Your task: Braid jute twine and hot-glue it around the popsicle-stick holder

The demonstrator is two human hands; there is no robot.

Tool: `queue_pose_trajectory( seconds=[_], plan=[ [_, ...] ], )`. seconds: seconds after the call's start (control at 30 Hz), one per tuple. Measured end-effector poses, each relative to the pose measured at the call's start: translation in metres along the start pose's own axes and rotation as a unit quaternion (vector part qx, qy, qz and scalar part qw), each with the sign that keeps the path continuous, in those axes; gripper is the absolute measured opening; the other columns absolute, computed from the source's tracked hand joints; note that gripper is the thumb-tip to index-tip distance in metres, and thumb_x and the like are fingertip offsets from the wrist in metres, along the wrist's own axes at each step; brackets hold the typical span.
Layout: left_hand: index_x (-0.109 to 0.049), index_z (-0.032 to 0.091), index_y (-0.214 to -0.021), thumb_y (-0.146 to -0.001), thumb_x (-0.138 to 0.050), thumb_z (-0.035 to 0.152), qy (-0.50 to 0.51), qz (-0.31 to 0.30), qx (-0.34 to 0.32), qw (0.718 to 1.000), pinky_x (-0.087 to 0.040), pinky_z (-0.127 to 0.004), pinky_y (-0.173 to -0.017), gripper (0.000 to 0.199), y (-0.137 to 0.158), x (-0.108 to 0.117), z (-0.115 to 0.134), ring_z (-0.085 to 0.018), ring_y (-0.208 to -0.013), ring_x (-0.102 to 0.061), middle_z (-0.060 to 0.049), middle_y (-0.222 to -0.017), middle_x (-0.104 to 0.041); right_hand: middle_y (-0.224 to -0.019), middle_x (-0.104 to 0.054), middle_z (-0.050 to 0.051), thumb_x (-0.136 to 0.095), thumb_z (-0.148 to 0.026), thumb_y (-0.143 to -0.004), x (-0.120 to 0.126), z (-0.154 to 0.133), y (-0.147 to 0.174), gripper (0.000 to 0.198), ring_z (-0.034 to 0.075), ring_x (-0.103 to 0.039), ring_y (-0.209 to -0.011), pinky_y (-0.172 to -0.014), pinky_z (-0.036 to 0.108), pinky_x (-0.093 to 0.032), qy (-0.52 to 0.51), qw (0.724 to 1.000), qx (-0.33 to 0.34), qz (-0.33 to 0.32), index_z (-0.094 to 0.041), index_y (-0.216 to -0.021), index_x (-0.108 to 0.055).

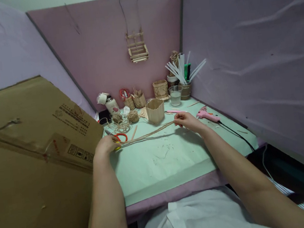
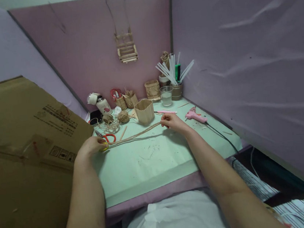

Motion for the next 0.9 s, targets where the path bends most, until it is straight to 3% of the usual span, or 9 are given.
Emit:
queue_pose_trajectory(
  seconds=[0.1, 0.17, 0.3, 0.4, 0.5, 0.6, 0.73, 0.9],
  plan=[
    [-0.072, 0.022, -0.091, -0.048, -0.087, 0.029, -0.072, 0.047, -0.040, 0.995, -0.045, -0.044, -0.082, 0.046, 0.012, 0.007, 0.034, -0.039, -0.104, -0.061, -0.013, -0.095, -0.071, -0.064, -0.062, 0.000, -0.064, -0.040, -0.070, -0.003, 0.001, -0.002, 0.023, 0.010, -0.046, -0.052, -0.050, 0.023, -0.031, 0.003, 1.000, 0.003, -0.011, -0.019, -0.072, -0.054],
    [-0.067, 0.020, -0.112, -0.068, -0.077, 0.035, -0.078, 0.058, -0.130, 0.987, -0.040, -0.044, -0.096, 0.048, 0.021, -0.004, 0.076, -0.036, -0.120, -0.054, -0.016, -0.121, -0.065, -0.063, -0.062, 0.000, -0.064, -0.042, -0.069, -0.004, 0.004, -0.004, 0.025, 0.010, -0.045, -0.051, -0.049, 0.023, -0.030, 0.005, 1.000, 0.003, -0.016, -0.019, -0.072, -0.053],
    [-0.058, 0.016, -0.127, -0.082, -0.064, 0.036, 0.000, -0.053, -0.311, 0.949, -0.037, -0.035, -0.104, 0.049, 0.036, -0.069, 0.166, -0.029, -0.126, -0.051, -0.016, -0.133, -0.059, -0.063, -0.061, -0.001, -0.064, -0.044, -0.070, -0.005, 0.005, -0.004, 0.027, 0.010, -0.046, -0.052, -0.051, 0.024, -0.033, 0.004, 1.000, 0.010, -0.019, -0.020, -0.073, -0.052],
    [-0.060, 0.013, -0.121, -0.085, -0.061, 0.034, 0.045, -0.135, -0.353, 0.925, -0.044, -0.033, -0.091, 0.042, 0.040, -0.120, 0.202, -0.026, -0.107, -0.061, -0.017, -0.116, -0.067, -0.063, -0.061, -0.001, -0.063, -0.044, -0.072, -0.005, 0.002, -0.002, 0.026, 0.010, -0.046, -0.052, -0.052, 0.024, -0.034, -0.002, 1.000, 0.017, -0.019, -0.020, -0.074, -0.052],
    [-0.062, 0.014, -0.110, -0.087, -0.056, 0.031, 0.072, -0.135, -0.333, 0.930, -0.045, -0.030, -0.076, 0.029, 0.035, -0.145, 0.206, -0.021, -0.083, -0.062, -0.009, -0.087, -0.070, -0.063, -0.061, -0.002, -0.064, -0.043, -0.073, -0.006, 0.001, -0.002, 0.026, 0.010, -0.046, -0.052, -0.052, 0.024, -0.034, -0.011, 1.000, 0.020, -0.017, -0.020, -0.073, -0.053],
    [-0.065, 0.016, -0.088, -0.089, -0.049, 0.026, 0.086, -0.121, -0.336, 0.930, -0.042, -0.027, -0.069, 0.018, 0.032, -0.150, 0.202, -0.016, -0.070, -0.056, -0.003, -0.072, -0.064, -0.063, -0.062, -0.002, -0.065, -0.042, -0.073, -0.009, 0.004, -0.002, 0.026, 0.009, -0.046, -0.052, -0.052, 0.023, -0.034, -0.023, 0.999, 0.015, -0.017, -0.019, -0.073, -0.053],
    [-0.064, 0.016, -0.075, -0.086, -0.049, 0.020, 0.108, -0.110, -0.312, 0.937, -0.039, -0.026, -0.068, 0.019, 0.030, -0.147, 0.195, -0.015, -0.067, -0.052, -0.002, -0.068, -0.061, -0.068, -0.065, 0.000, -0.065, -0.042, -0.073, -0.012, 0.011, -0.003, 0.027, 0.011, -0.052, -0.057, -0.056, 0.024, -0.040, -0.043, 0.999, 0.006, -0.025, -0.019, -0.081, -0.055],
    [-0.064, 0.017, -0.074, -0.084, -0.050, 0.019, 0.143, -0.100, -0.264, 0.948, -0.038, -0.027, -0.067, 0.017, 0.028, -0.147, 0.186, -0.016, -0.068, -0.053, -0.002, -0.066, -0.060, -0.066, -0.063, -0.003, -0.075, -0.035, -0.059, -0.008, 0.021, -0.002, 0.042, 0.014, -0.058, -0.062, -0.061, 0.027, -0.045, -0.048, 0.998, 0.007, -0.033, -0.020, -0.092, -0.055]
  ],
)
Point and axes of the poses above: each hand's wrist, its own y-axis away from the middle knuckle, its own x-axis out of the back of the hand, z = x × y, the point moved 5 cm from there along -y, towards the middle knuckle
